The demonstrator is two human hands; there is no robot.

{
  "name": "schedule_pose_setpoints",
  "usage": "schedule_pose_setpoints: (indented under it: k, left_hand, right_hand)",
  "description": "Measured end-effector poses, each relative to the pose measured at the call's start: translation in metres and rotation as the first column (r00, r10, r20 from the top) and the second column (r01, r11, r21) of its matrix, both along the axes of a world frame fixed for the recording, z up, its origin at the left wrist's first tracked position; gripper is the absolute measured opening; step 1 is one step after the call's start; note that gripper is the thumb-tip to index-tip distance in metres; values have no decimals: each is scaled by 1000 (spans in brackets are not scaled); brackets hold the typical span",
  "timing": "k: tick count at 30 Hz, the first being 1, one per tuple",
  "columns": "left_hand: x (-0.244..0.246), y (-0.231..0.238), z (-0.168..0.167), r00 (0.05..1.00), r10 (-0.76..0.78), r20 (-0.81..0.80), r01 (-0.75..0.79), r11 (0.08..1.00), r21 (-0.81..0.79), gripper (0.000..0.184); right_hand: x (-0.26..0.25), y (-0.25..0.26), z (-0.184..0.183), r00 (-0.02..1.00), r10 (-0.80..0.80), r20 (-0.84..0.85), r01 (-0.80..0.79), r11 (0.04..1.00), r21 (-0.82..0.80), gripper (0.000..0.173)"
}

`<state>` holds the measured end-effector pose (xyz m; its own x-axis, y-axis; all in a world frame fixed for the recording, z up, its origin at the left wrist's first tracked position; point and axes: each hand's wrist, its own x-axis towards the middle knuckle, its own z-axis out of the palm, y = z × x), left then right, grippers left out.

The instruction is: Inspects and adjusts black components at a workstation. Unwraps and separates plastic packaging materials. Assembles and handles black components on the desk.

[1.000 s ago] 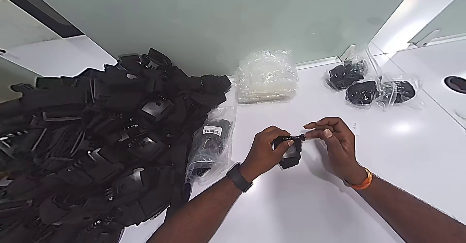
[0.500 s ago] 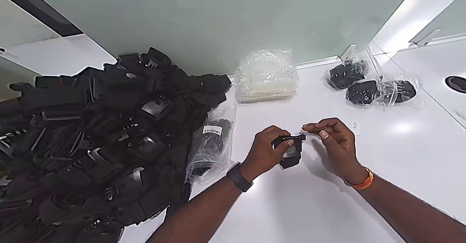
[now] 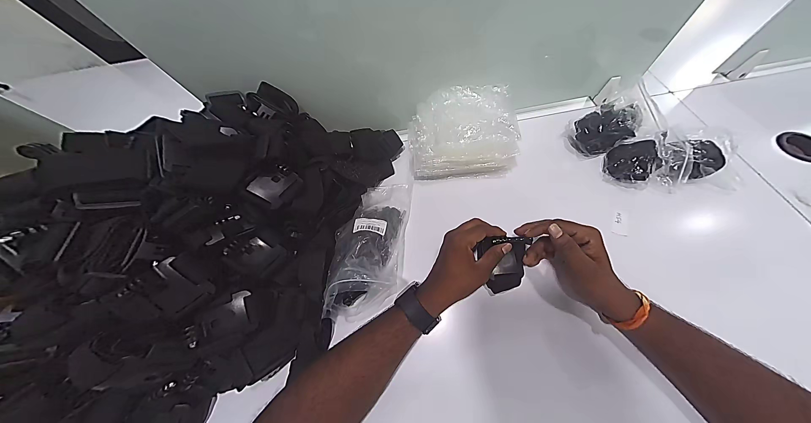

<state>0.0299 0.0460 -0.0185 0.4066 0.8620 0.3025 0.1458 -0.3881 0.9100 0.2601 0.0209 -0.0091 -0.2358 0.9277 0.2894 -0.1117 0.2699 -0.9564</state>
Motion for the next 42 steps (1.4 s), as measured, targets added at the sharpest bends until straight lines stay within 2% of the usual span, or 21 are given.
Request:
schedule_pose_setpoints:
  k: [3, 6, 10, 14, 20, 26, 32, 35, 39, 42]
  left_hand:
    - [0, 0, 0, 1000, 18, -15, -18, 1000, 3, 21]
    - [0, 0, 1, 999, 39, -20, -39, 999, -10, 21]
    - [0, -1, 2, 999, 33, -29, -33, 999, -8, 20]
    - [0, -1, 2, 999, 33, -31, -33, 999, 1, 20]
    - [0, 0, 1, 999, 27, -23, -27, 1000, 6, 20]
    - [0, 0, 1, 999, 31, -29, -31, 1000, 5, 20]
    - [0, -1, 1, 999, 30, -22, -30, 1000, 7, 20]
    - [0, -1, 1, 999, 29, -21, -29, 1000, 6, 20]
    - [0, -1, 1, 999, 30, -33, -30, 1000, 8, 20]
    - [0, -2, 2, 999, 22, -39, -22, 1000, 6, 21]
  right_hand:
    - [0, 1, 1, 1000, -6, 6, 6, 1000, 6, 45]
    - [0, 0, 0, 994, -45, 98, 35, 995, 97, 47]
    - [2, 2, -2, 986, -110, 124, 92, 985, 145, 40]
    - [-1, 1, 0, 942, -241, 234, 219, 969, 114, 18]
    - [1, 1, 0, 888, -194, 417, 174, 981, 86, 20]
    - [4, 5, -3, 895, -165, 416, 133, 986, 104, 19]
    - [7, 6, -7, 935, -190, 300, 114, 961, 252, 11]
    - [9, 6, -7, 931, -204, 301, 121, 954, 274, 16]
    - [7, 5, -6, 895, -250, 370, 154, 951, 269, 31]
    - [7, 5, -5, 874, -286, 392, 159, 932, 326, 29]
